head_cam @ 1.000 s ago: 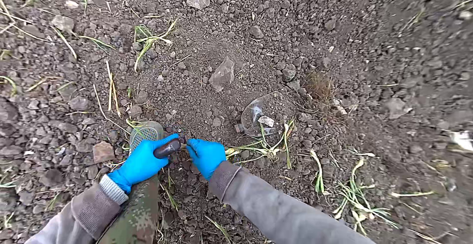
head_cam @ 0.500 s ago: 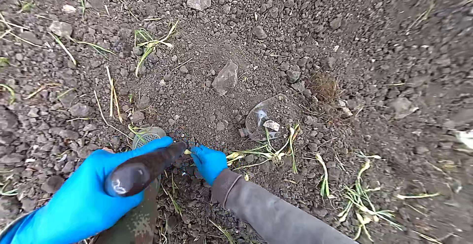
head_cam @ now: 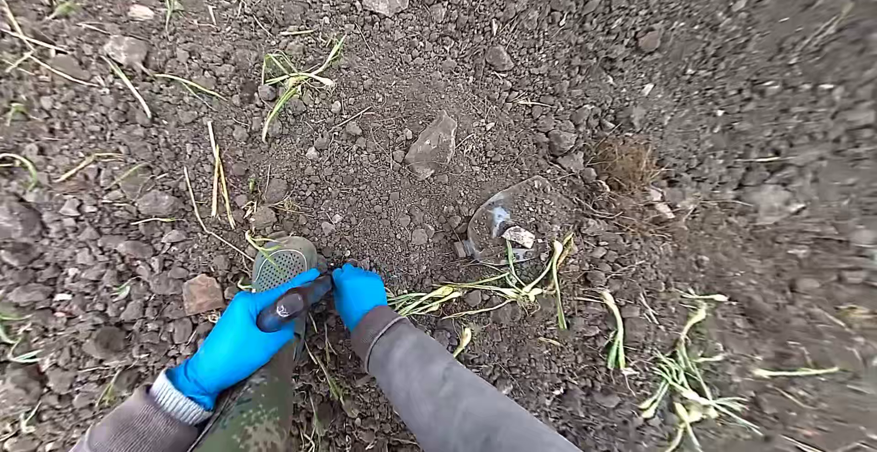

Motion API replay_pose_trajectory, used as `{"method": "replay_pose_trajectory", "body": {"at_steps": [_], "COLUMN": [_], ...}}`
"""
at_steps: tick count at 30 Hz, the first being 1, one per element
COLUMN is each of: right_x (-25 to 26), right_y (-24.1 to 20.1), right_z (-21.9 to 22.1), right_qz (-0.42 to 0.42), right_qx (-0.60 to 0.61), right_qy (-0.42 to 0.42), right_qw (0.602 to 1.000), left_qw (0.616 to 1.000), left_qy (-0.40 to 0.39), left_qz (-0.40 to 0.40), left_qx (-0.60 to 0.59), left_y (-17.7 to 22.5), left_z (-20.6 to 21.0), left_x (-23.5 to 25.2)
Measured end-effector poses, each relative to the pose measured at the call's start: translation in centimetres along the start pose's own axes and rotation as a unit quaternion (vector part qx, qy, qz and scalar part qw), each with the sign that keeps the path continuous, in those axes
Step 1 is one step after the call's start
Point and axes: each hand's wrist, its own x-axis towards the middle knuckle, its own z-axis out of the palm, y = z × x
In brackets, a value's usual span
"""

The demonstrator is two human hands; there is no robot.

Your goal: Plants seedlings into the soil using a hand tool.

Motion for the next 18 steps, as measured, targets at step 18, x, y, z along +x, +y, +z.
{"method": "replay_pose_trajectory", "body": {"at_steps": [18], "right_x": [-5.7], "right_y": [9.5], "right_z": [-4.2], "right_qz": [0.046], "right_qx": [0.098], "right_qy": [0.185], "right_qw": [0.977], "left_qw": [0.998], "left_qy": [0.002], "left_qz": [-0.027], "left_qx": [-0.057], "left_y": [7.6], "left_z": [-1.6], "left_x": [8.1]}}
